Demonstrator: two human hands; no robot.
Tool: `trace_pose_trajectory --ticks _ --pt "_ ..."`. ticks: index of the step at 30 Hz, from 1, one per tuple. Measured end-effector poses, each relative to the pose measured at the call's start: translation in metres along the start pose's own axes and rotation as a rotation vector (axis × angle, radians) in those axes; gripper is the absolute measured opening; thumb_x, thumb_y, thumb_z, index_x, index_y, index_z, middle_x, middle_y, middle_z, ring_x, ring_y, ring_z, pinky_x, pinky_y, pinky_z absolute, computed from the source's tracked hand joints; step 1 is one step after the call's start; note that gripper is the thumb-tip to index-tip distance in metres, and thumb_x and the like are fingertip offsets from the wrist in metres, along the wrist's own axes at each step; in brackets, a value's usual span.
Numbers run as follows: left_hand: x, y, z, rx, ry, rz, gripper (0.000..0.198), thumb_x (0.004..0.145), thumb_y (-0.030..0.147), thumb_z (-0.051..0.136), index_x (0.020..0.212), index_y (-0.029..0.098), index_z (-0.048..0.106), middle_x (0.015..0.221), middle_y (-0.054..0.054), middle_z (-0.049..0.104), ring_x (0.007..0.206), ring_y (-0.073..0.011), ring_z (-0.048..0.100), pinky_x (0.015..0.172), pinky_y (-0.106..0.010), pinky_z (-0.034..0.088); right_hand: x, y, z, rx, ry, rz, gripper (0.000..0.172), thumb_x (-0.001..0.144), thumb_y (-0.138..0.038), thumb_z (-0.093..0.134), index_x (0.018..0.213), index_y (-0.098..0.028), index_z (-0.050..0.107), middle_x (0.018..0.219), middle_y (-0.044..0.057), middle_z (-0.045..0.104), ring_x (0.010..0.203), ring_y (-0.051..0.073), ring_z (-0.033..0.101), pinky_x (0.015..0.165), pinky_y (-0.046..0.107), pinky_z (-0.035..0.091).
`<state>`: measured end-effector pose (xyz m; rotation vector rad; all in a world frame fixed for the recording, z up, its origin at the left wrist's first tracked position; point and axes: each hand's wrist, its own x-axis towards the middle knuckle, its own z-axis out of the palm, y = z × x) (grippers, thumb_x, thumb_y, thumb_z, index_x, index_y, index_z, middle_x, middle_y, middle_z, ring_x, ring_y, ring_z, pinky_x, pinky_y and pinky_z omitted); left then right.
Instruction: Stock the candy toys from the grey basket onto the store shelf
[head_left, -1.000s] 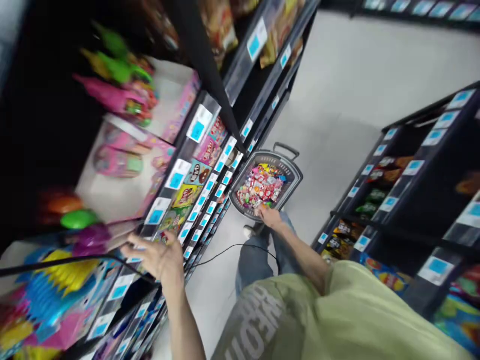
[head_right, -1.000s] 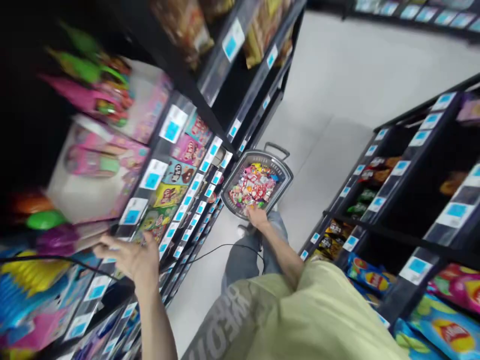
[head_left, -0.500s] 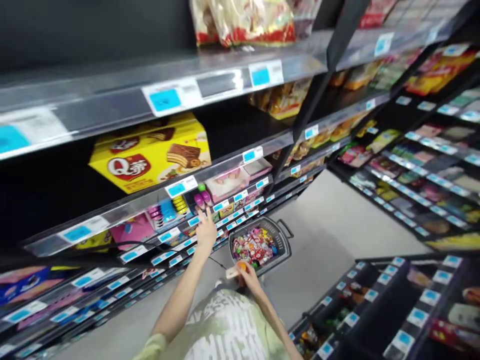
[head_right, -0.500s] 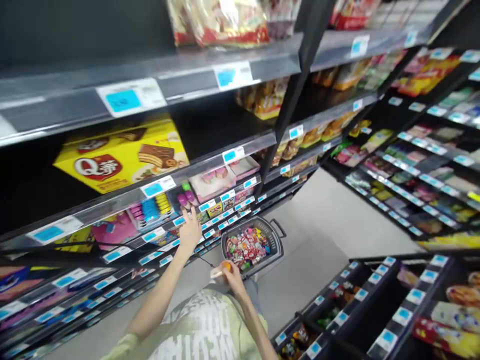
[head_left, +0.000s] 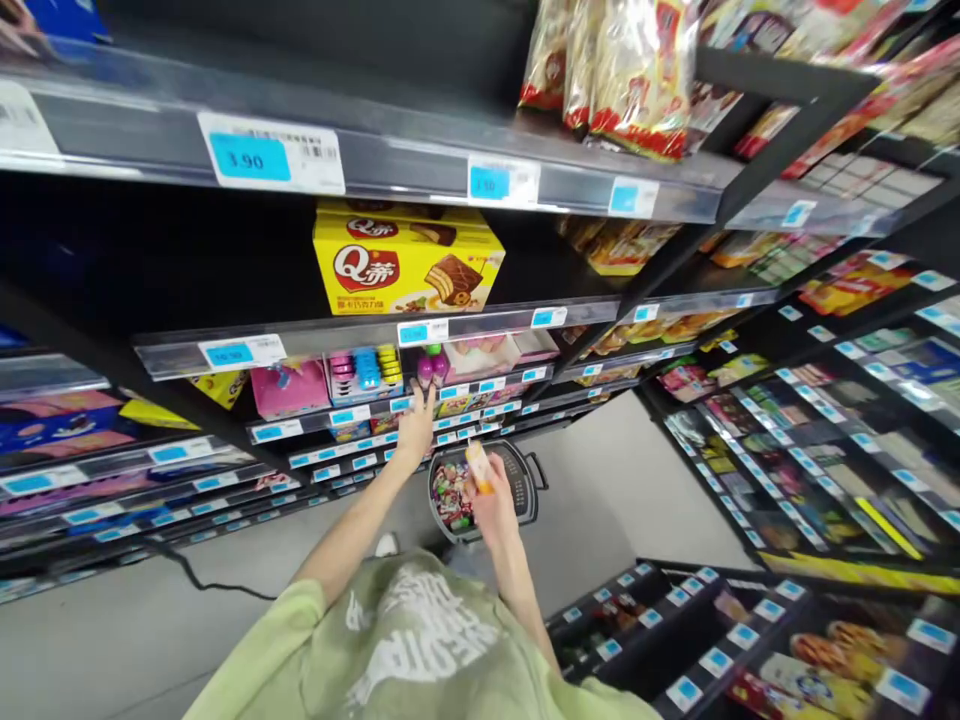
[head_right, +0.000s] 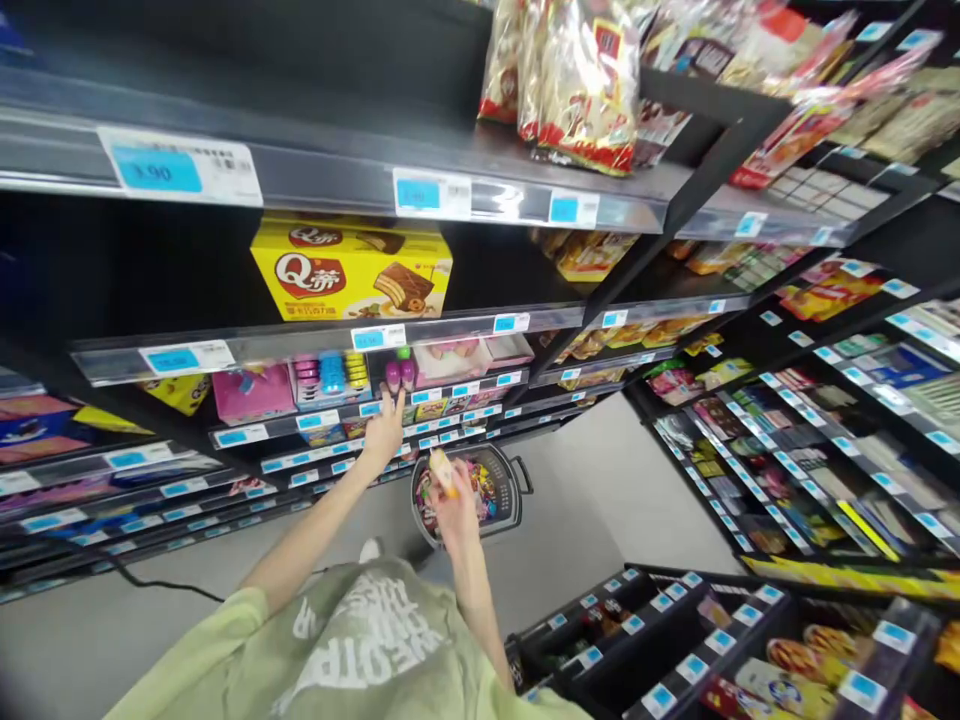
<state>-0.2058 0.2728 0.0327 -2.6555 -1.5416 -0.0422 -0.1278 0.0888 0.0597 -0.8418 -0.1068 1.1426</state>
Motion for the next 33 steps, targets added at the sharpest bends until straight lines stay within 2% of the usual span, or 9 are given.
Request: trace_pose_trajectory --ticks 3,6,9,14,16,19,23,27,33 --pt "0.000 -0.002 0.000 -0.016 -0.005 0.023 0.078 0.093 0.006 0.033 0.165 0.017 0.005 0.168 -0.031 0.004 0.082 -0.0233 0.072 0.068 -0.036 0.061 -0.004 0.013 0.013 -0.192 -0.037 -0.091 0.045 0.073 -0.033 0.083 0.106 -0.030 0.053 0.089 -0.004 0.070 0.058 0.011 0.060 0.056 0.026 0.050" --pt "0.000 -0.003 0.001 -0.025 -0.015 0.033 0.078 0.093 0.006 0.032 0.165 0.017 0.002 0.168 -0.031 0.002 0.083 -0.0242 0.071 0.068 -0.038 0.060 -0.009 0.028 0.021 -0.279 -0.039 -0.112 0.047 0.073 -0.034 0.084 0.107 -0.028 0.052 0.092 -0.003 0.070 0.062 0.013 0.065 0.056 0.026 0.053" --pt "0.001 -0.004 0.002 -0.022 -0.008 0.037 0.078 0.093 0.007 0.031 0.165 0.018 0.001 0.168 -0.031 0.001 0.084 -0.0239 0.071 0.068 -0.038 0.060 -0.014 0.036 0.023 -0.307 -0.064 -0.090 0.049 0.072 -0.033 0.085 0.108 -0.027 0.053 0.091 -0.003 0.069 0.060 0.012 0.064 0.054 0.025 0.052" --pt "0.002 -0.004 0.002 -0.035 -0.001 0.050 0.076 0.094 0.008 0.030 0.165 0.016 0.002 0.167 -0.031 0.004 0.085 -0.0245 0.071 0.069 -0.037 0.060 -0.018 0.034 0.024 -0.362 -0.026 -0.160 0.057 0.058 -0.020 0.091 0.106 -0.025 0.059 0.089 -0.004 0.069 0.061 0.010 0.059 0.050 0.021 0.050" --pt "0.002 -0.005 0.002 -0.051 0.000 0.049 0.076 0.094 0.009 0.029 0.165 0.016 0.001 0.167 -0.032 0.003 0.086 -0.0250 0.071 0.069 -0.037 0.060 -0.019 0.031 0.024 -0.324 -0.037 -0.153 0.051 0.061 -0.025 0.090 0.104 -0.024 0.062 0.086 -0.003 0.069 0.052 0.008 0.054 0.045 0.021 0.045" --pt "0.002 -0.006 0.002 -0.088 -0.006 0.055 0.077 0.095 0.009 0.030 0.164 0.017 -0.001 0.167 -0.032 0.002 0.088 -0.0254 0.071 0.071 -0.037 0.060 -0.018 0.028 0.025 -0.206 -0.067 -0.078 0.041 0.070 -0.047 0.080 0.098 -0.021 0.065 0.078 0.000 0.071 0.040 0.007 0.045 0.039 0.022 0.036" --pt "0.002 -0.007 0.000 -0.097 -0.025 0.064 0.076 0.095 0.010 0.030 0.164 0.016 0.000 0.167 -0.032 0.000 0.089 -0.0249 0.071 0.074 -0.037 0.060 -0.015 0.025 0.025 -0.084 0.016 0.157 0.058 0.080 -0.074 0.055 0.080 -0.017 0.066 0.060 0.004 0.065 0.036 0.009 0.041 0.037 0.024 0.031" --pt "0.001 -0.007 -0.003 -0.096 -0.024 0.066 0.076 0.096 0.011 0.031 0.164 0.017 -0.002 0.168 -0.031 -0.001 0.089 -0.0252 0.071 0.072 -0.036 0.059 -0.013 0.025 0.024 0.001 0.051 0.269 0.062 0.085 -0.077 0.050 0.074 -0.017 0.064 0.046 -0.001 0.054 0.033 0.007 0.030 0.036 0.021 0.025" --pt "0.002 -0.007 -0.002 -0.123 -0.020 0.063 0.077 0.095 0.011 0.030 0.164 0.017 -0.003 0.168 -0.030 -0.002 0.090 -0.0271 0.070 0.072 -0.039 0.058 -0.014 0.028 0.022 -0.001 -0.020 0.266 0.064 0.089 -0.073 0.047 0.078 -0.014 0.067 0.043 -0.002 0.050 0.034 0.006 0.026 0.038 0.020 0.024"
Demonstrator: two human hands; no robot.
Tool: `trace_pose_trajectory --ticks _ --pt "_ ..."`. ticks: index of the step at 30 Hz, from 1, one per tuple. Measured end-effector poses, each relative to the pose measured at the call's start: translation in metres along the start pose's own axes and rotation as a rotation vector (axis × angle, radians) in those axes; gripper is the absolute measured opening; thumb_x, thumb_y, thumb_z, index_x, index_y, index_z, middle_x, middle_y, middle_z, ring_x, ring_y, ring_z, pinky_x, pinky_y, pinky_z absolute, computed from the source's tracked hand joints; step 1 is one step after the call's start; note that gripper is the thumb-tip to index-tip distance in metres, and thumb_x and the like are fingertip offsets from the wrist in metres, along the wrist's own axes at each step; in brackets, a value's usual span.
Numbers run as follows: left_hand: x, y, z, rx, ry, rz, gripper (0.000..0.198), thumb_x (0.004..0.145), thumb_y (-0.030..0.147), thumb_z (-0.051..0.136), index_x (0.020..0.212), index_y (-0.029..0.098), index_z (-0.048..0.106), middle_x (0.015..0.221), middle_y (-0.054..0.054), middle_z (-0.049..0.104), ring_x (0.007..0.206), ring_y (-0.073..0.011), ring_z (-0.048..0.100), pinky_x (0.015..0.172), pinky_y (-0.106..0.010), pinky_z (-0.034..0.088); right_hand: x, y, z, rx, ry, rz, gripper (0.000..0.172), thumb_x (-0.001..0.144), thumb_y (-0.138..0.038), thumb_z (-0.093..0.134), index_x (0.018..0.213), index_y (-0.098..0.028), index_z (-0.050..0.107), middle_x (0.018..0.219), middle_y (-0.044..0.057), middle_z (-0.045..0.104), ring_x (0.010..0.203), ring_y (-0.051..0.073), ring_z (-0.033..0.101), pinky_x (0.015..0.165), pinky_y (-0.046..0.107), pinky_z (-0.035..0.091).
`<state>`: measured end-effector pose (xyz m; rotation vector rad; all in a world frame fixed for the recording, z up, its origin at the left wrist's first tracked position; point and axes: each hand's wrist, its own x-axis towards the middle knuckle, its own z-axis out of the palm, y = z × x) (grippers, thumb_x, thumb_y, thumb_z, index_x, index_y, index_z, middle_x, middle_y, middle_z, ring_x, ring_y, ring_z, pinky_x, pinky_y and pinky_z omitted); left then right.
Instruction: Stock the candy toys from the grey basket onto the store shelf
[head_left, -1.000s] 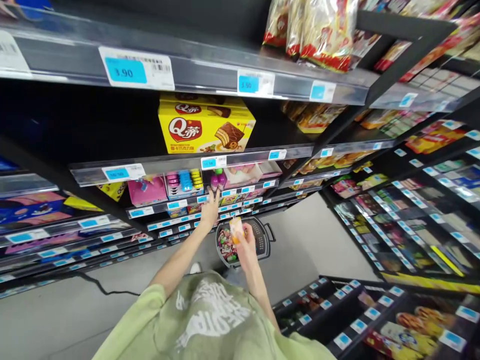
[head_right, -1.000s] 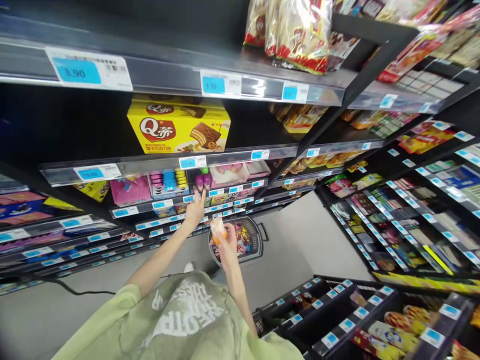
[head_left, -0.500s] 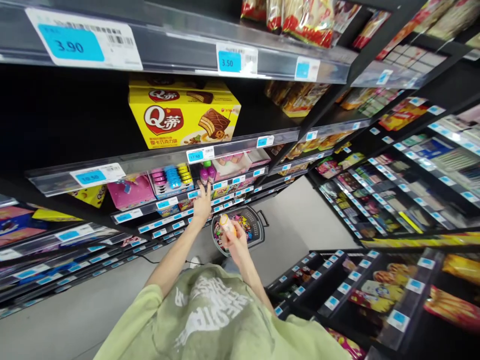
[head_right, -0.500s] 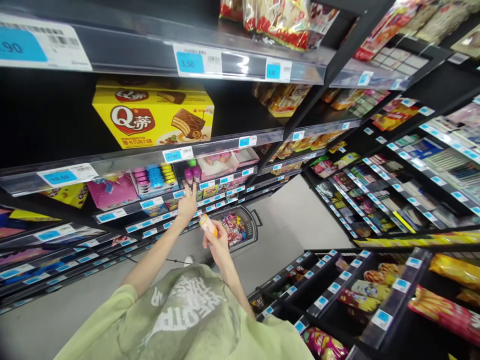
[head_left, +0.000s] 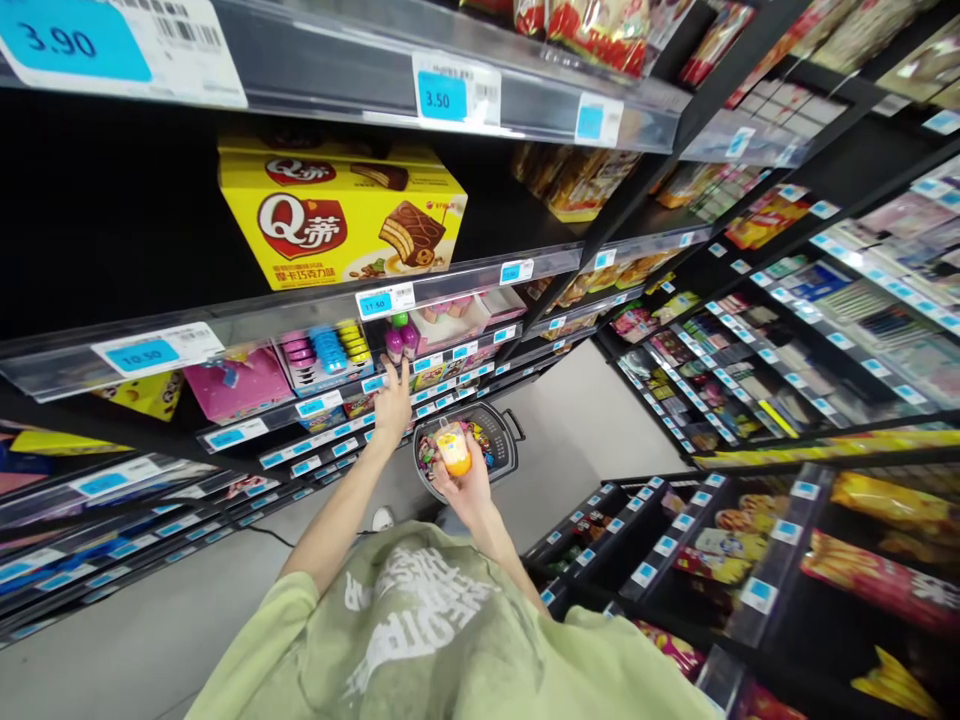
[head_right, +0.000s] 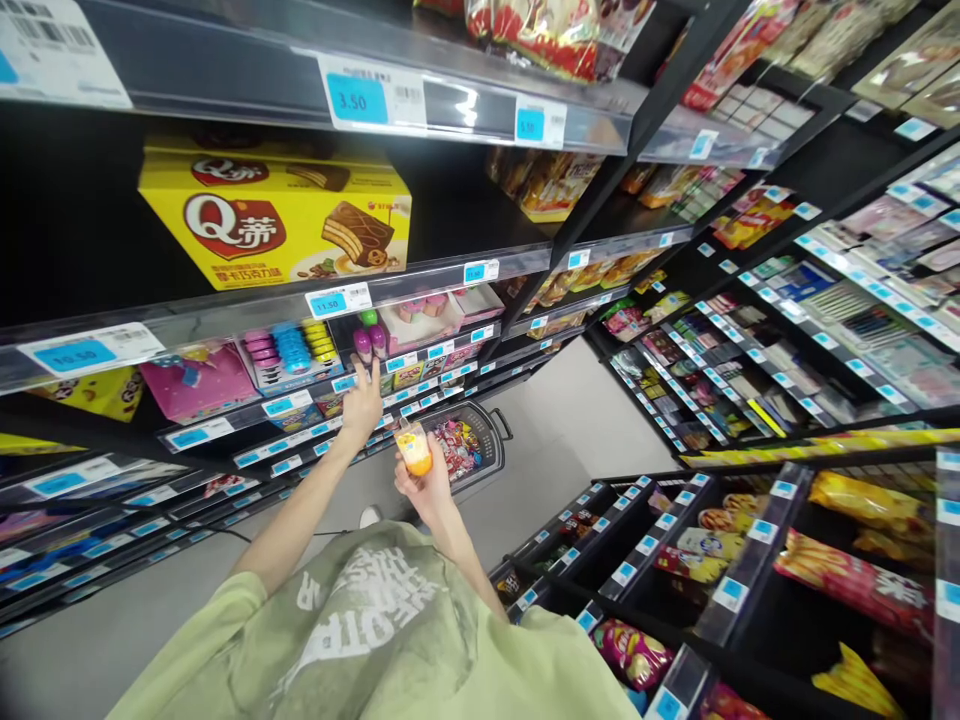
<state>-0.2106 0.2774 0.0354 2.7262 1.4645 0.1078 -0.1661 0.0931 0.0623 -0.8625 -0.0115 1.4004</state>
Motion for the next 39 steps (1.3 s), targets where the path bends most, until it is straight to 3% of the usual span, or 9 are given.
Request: trace_pose_trajectory --ticks 14,18,22,25,29,32,36,39 --pt "0.001 -0.002 0.006 -0.017 0.005 -0.005 0.077 0.096 0.010 0.030 0.164 0.018 -0.005 0.168 -0.032 0.003 0.093 -0.0254 0.069 0.075 -0.035 0.057 0.001 0.006 0.002 -0.024 -0.047 0.003 0.064 0.090 -0.075 0.045 0.078 -0.015 0.064 0.042 -0.007 0.039 0.038 0.007 0.024 0.041 0.020 0.022" --pt "0.002 -0.002 0.009 0.018 0.012 -0.007 0.079 0.095 0.010 0.032 0.164 0.018 -0.004 0.168 -0.032 0.002 0.091 -0.0251 0.069 0.073 -0.035 0.057 0.001 0.006 0.005 0.016 -0.084 0.001 0.061 0.089 -0.074 0.048 0.087 -0.015 0.065 0.047 -0.007 0.040 0.040 0.007 0.024 0.042 0.019 0.023" --pt "0.002 -0.002 0.008 0.041 0.008 -0.001 0.079 0.094 0.009 0.031 0.164 0.017 -0.003 0.167 -0.032 0.000 0.090 -0.0258 0.070 0.072 -0.036 0.058 -0.002 0.004 0.009 0.049 -0.086 -0.018 0.055 0.086 -0.070 0.058 0.097 -0.017 0.064 0.060 -0.005 0.049 0.044 0.007 0.032 0.042 0.019 0.029" --pt "0.002 -0.002 0.007 0.002 0.000 0.003 0.078 0.095 0.009 0.030 0.164 0.017 -0.004 0.167 -0.032 -0.001 0.093 -0.0266 0.070 0.076 -0.038 0.058 -0.005 0.004 0.011 -0.010 -0.048 -0.127 0.040 0.079 -0.052 0.075 0.102 -0.024 0.057 0.077 -0.004 0.060 0.049 0.008 0.046 0.041 0.018 0.031" --pt "0.002 -0.004 0.008 -0.015 0.013 0.005 0.077 0.096 0.010 0.030 0.164 0.019 -0.005 0.167 -0.032 0.002 0.094 -0.0272 0.070 0.077 -0.038 0.058 -0.006 0.008 0.014 -0.163 -0.034 -0.298 0.052 0.070 -0.028 0.086 0.103 -0.031 0.046 0.093 -0.004 0.068 0.064 0.013 0.063 0.041 0.016 0.037" --pt "0.002 -0.004 0.008 0.007 0.018 0.009 0.076 0.096 0.011 0.029 0.164 0.019 -0.004 0.168 -0.031 0.003 0.091 -0.0264 0.070 0.074 -0.037 0.058 -0.004 0.011 0.014 -0.177 -0.064 -0.316 0.051 0.070 -0.029 0.087 0.101 -0.030 0.046 0.096 -0.002 0.070 0.071 0.015 0.067 0.047 0.018 0.042" --pt "0.001 -0.005 0.008 0.005 0.012 0.012 0.079 0.095 0.010 0.032 0.164 0.019 -0.004 0.168 -0.031 0.003 0.090 -0.0252 0.069 0.073 -0.037 0.058 0.000 0.012 0.014 -0.100 -0.056 -0.319 0.034 0.078 -0.046 0.081 0.092 -0.025 0.058 0.098 0.002 0.071 0.079 0.016 0.067 0.056 0.022 0.046" --pt "0.001 -0.005 0.007 0.017 0.020 0.015 0.081 0.094 0.011 0.034 0.164 0.019 -0.006 0.168 -0.030 0.002 0.088 -0.0255 0.069 0.071 -0.037 0.058 0.000 0.013 0.015 -0.136 -0.045 -0.393 0.029 0.072 -0.041 0.086 0.078 -0.022 0.065 0.101 0.004 0.072 0.084 0.016 0.066 0.067 0.026 0.050"
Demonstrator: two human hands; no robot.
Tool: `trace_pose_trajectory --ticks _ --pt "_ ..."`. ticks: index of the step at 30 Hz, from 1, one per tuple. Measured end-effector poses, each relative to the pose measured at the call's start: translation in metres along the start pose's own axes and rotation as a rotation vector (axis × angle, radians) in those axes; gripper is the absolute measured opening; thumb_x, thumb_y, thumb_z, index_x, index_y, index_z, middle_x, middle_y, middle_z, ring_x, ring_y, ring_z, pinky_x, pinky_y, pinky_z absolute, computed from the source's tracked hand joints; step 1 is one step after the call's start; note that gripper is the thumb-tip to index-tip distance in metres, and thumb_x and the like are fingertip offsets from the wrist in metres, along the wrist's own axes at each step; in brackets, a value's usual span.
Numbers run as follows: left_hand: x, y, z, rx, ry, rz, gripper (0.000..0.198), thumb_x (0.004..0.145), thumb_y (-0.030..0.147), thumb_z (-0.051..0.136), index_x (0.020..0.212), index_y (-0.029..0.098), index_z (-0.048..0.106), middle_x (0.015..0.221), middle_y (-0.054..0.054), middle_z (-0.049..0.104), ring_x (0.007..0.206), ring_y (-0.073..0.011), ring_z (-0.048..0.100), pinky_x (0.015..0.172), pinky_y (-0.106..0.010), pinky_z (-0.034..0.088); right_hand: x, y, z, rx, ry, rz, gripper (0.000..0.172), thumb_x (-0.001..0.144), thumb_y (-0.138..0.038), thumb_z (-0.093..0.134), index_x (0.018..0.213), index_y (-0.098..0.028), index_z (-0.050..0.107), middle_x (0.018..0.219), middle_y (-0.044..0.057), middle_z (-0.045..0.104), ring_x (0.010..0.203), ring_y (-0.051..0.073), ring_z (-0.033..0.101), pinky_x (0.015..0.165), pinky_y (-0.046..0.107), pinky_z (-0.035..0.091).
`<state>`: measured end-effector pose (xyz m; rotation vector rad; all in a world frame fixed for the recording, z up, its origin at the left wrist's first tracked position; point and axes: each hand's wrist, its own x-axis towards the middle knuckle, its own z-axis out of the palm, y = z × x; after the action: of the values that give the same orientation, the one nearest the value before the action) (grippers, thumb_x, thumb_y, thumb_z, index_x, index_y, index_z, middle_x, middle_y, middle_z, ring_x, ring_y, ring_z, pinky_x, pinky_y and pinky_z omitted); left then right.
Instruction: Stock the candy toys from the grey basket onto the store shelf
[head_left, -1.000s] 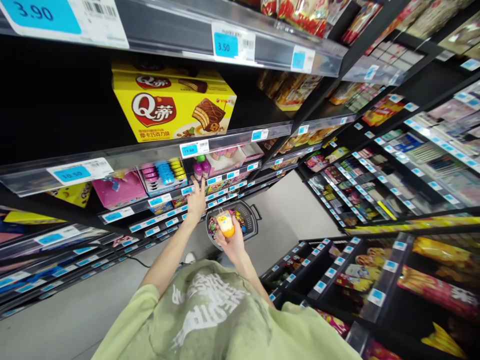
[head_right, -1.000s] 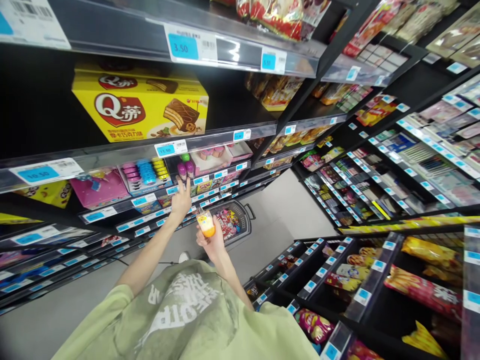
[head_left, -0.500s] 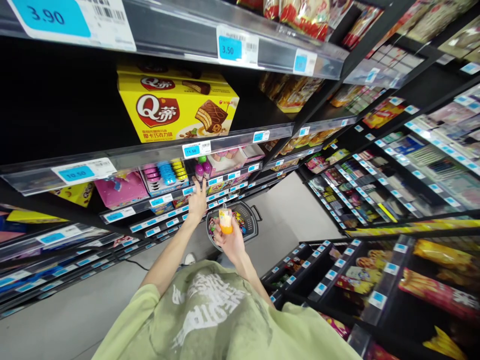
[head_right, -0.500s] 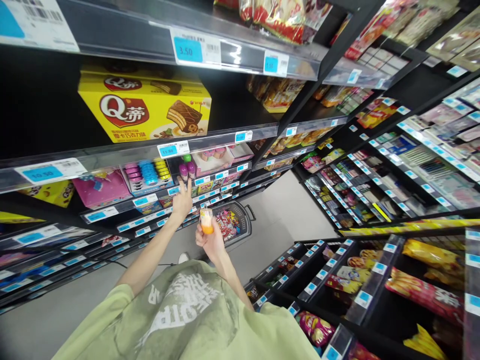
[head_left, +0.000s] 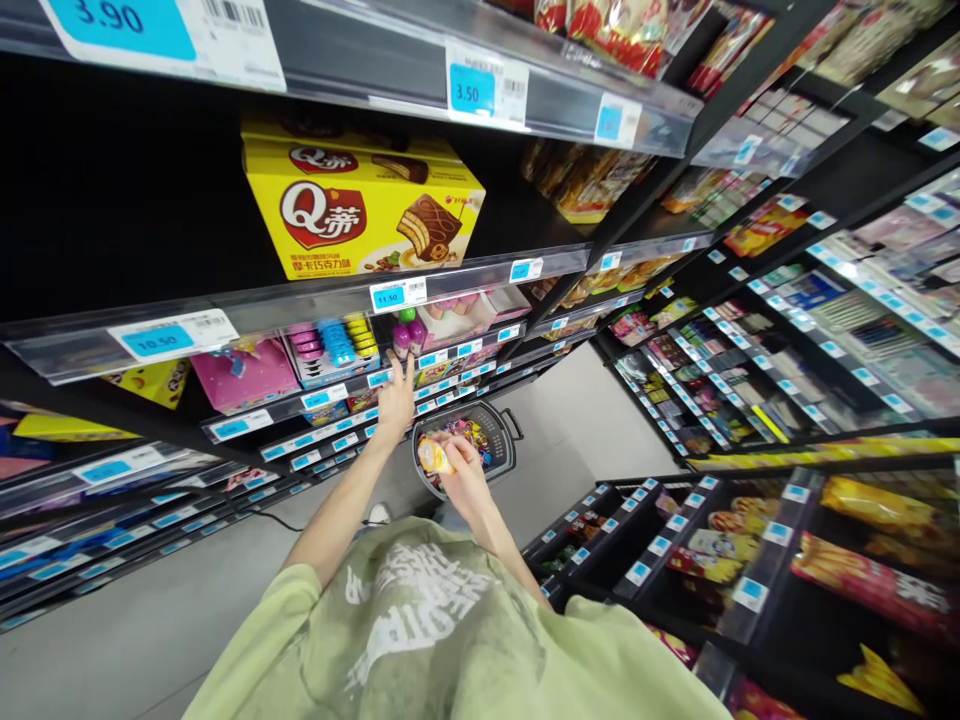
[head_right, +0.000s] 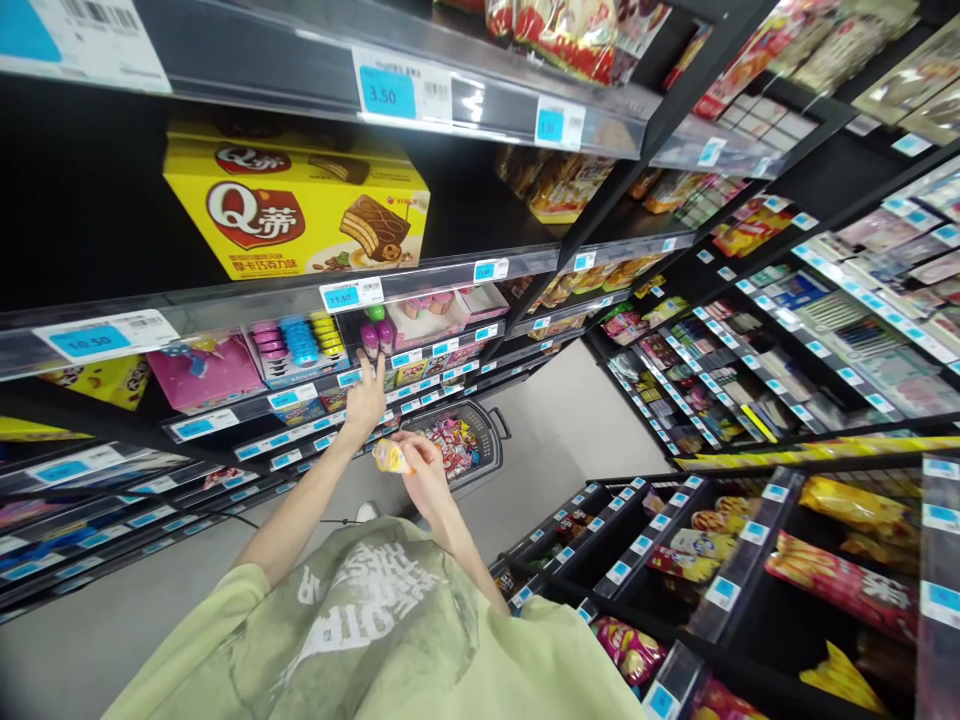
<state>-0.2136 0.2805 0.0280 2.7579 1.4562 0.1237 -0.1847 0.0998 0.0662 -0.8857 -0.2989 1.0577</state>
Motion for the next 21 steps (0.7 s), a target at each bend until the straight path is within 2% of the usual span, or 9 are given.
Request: trace_pose_trajectory --ticks 4,11,13,16,18,21 --pt "-0.001 0.000 -0.001 0.010 0.001 0.003 0.080 0.095 0.010 0.033 0.164 0.020 -0.007 0.169 -0.029 0.001 0.087 -0.0251 0.069 0.068 -0.036 0.058 -0.003 0.000 0.005 -0.108 -0.037 -0.023 0.024 0.067 -0.035 0.089 0.077 -0.021 0.071 0.100 0.005 0.073 0.089 0.018 0.066 0.079 0.031 0.052" --pt "-0.001 0.000 -0.003 -0.064 -0.024 -0.005 0.081 0.094 0.009 0.033 0.164 0.021 -0.008 0.168 -0.030 0.000 0.093 -0.0263 0.069 0.076 -0.040 0.059 -0.004 0.001 0.011 -0.149 -0.053 -0.010 0.025 0.069 -0.042 0.087 0.079 -0.023 0.073 0.095 0.003 0.073 0.090 0.020 0.067 0.079 0.032 0.053" --pt "0.000 0.000 -0.002 -0.061 -0.026 -0.008 0.082 0.094 0.008 0.033 0.163 0.020 -0.009 0.168 -0.031 0.000 0.094 -0.0259 0.069 0.076 -0.039 0.059 -0.005 0.001 0.009 -0.120 -0.066 0.019 0.028 0.069 -0.044 0.087 0.083 -0.024 0.073 0.101 0.004 0.073 0.093 0.021 0.068 0.083 0.034 0.054" --pt "0.000 0.000 -0.001 -0.016 -0.017 -0.010 0.085 0.092 0.007 0.035 0.163 0.020 -0.011 0.168 -0.031 0.002 0.090 -0.0246 0.070 0.073 -0.037 0.059 -0.006 0.001 0.005 -0.106 -0.109 0.043 0.040 0.062 -0.036 0.092 0.096 -0.026 0.074 0.116 0.004 0.072 0.105 0.025 0.067 0.092 0.037 0.053" --pt "-0.001 -0.001 0.001 0.015 0.001 -0.003 0.086 0.092 0.007 0.035 0.163 0.021 -0.011 0.168 -0.030 0.004 0.087 -0.0233 0.069 0.071 -0.035 0.058 -0.004 0.000 0.001 -0.128 -0.123 0.018 0.049 0.058 -0.030 0.093 0.102 -0.027 0.073 0.124 0.004 0.070 0.113 0.026 0.065 0.098 0.037 0.051" --pt "-0.001 -0.001 0.003 0.030 0.031 -0.001 0.082 0.092 0.006 0.031 0.163 0.021 -0.008 0.168 -0.029 0.005 0.084 -0.0210 0.069 0.068 -0.034 0.058 0.006 -0.006 -0.001 -0.234 -0.125 -0.042 0.050 0.063 -0.029 0.092 0.109 -0.027 0.073 0.129 0.005 0.068 0.115 0.025 0.064 0.100 0.037 0.052"
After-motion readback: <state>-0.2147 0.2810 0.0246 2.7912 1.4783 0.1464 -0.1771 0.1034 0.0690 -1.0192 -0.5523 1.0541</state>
